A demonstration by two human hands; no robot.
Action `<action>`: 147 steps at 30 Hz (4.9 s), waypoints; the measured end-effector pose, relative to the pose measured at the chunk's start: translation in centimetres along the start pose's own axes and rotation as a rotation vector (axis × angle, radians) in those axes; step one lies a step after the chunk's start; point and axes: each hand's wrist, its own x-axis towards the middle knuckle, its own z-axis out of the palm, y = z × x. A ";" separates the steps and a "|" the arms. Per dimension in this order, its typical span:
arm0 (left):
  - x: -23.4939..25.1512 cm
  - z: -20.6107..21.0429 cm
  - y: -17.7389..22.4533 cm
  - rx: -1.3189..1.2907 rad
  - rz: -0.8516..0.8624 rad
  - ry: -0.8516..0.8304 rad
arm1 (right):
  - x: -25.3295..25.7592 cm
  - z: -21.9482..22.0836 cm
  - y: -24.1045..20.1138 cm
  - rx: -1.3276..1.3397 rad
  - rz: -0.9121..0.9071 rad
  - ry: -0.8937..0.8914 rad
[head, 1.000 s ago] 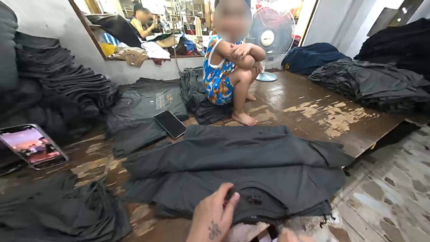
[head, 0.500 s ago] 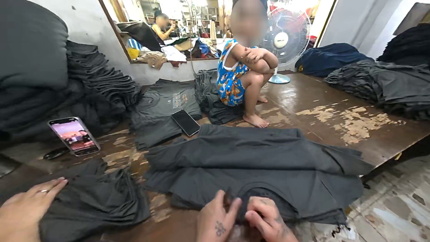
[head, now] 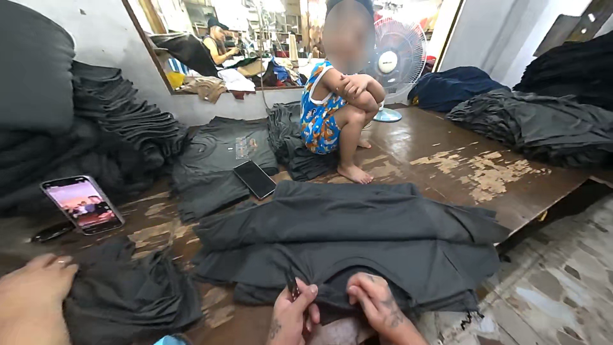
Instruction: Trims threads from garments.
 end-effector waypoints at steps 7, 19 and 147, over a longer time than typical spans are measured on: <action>0.1 -0.2 -1.1 0.072 0.059 -0.053 | 1.0 0.9 -1.0 -0.177 -0.038 -0.157; -0.1 -0.5 -1.3 0.091 0.068 -0.107 | 1.2 0.8 -1.1 -0.077 0.026 -0.216; -0.4 1.2 -0.7 0.343 0.247 -0.066 | -0.9 1.0 -0.7 -0.016 -0.003 -0.012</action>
